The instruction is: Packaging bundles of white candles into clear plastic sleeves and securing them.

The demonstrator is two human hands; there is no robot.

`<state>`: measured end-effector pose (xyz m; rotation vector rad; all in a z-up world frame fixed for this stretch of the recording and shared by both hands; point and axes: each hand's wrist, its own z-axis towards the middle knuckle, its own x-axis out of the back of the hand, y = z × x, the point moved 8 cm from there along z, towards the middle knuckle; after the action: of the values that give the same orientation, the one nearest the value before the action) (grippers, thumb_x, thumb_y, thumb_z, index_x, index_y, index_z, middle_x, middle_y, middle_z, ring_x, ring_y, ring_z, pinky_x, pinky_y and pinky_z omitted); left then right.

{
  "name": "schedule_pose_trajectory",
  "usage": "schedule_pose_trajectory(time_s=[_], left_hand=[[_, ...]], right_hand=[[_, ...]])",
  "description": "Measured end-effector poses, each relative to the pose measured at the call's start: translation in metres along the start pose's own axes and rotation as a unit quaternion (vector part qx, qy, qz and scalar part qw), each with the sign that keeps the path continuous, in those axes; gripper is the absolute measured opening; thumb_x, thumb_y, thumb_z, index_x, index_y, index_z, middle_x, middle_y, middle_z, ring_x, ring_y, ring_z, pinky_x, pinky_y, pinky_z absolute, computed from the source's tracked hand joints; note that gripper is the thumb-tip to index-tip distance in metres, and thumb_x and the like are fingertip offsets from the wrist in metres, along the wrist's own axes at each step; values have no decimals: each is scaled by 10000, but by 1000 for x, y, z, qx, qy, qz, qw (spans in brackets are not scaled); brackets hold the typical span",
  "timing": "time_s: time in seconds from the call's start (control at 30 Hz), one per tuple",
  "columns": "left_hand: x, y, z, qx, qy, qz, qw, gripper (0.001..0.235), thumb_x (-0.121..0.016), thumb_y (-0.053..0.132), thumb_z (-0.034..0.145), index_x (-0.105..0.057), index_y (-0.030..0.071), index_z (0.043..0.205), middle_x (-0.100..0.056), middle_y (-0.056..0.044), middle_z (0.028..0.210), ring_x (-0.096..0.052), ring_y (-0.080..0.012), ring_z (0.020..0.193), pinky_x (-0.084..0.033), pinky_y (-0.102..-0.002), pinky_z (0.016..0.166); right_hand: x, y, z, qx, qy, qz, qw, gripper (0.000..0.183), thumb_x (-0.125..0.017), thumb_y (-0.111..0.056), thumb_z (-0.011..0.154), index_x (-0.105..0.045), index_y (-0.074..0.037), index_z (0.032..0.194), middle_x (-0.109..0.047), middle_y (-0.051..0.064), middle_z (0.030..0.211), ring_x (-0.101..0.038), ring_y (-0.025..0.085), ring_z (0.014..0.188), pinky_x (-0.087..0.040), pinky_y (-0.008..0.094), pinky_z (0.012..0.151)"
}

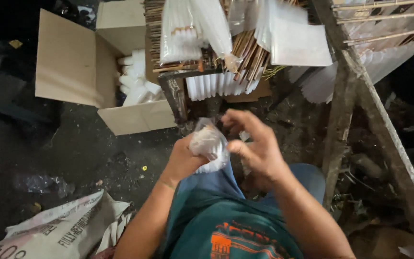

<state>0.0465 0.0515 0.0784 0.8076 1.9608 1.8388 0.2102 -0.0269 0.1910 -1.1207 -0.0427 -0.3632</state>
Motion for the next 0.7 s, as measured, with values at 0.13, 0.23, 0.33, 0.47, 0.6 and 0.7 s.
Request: schedule_pose_trajectory(time_s=[0.13, 0.23, 0.33, 0.47, 0.6, 0.7], left_hand=[[-15, -10, 5, -37, -13, -64, 997, 551, -878, 59, 566, -790, 60, 1110, -797, -129, 971, -692, -172, 999, -560, -415, 809], [-16, -10, 1, -39, -9, -34, 999, 462, -874, 47, 594, -797, 47, 1049, -787, -164, 855, -703, -173, 926, -570, -393, 737], [-16, -6, 0, -11, -19, -63, 998, 412, -934, 83, 569, -776, 80, 950, -775, -68, 783, -637, -111, 790, -555, -334, 686], [-8, 0, 2, -35, -16, -63, 997, 450, -955, 94, 601, -787, 68, 1018, -796, -128, 871, -688, -164, 865, -581, -368, 728], [-3, -6, -3, -7, -5, -25, 1000, 501, -940, 173, 679, -764, 40, 1129, -797, -202, 967, -762, -331, 954, -598, -457, 800], [-7, -1, 1, -12, -2, -44, 999, 370, -887, 190, 739, -797, 119, 1090, -807, -103, 915, -767, -233, 906, -595, -421, 706]], right_hand=[[0, -49, 35, 77, -35, -91, 992, 584, -902, -220, 791, -668, -15, 1285, -689, 125, 1119, -712, 270, 926, -586, 407, 833], [-22, -83, 43, 188, -110, -205, 954, 204, -739, 9, 871, -726, 69, 1065, -705, 247, 913, -703, 457, 802, -582, 523, 708], [-5, -90, 45, 198, -16, -170, 965, 98, -735, -40, 921, -769, -58, 1011, -731, 73, 872, -724, 310, 731, -598, 371, 682], [15, -63, 43, 53, -57, -122, 989, 280, -830, -23, 822, -743, -15, 1088, -738, 109, 851, -702, 252, 714, -585, 371, 677], [10, -15, 9, -44, -188, -142, 971, 792, -903, -226, 675, -584, 79, 1333, -708, 305, 1004, -706, 481, 804, -558, 583, 673], [-14, 2, -5, -28, -44, -74, 996, 139, -749, -64, 897, -778, -75, 1033, -739, 105, 883, -727, 300, 758, -584, 390, 712]])
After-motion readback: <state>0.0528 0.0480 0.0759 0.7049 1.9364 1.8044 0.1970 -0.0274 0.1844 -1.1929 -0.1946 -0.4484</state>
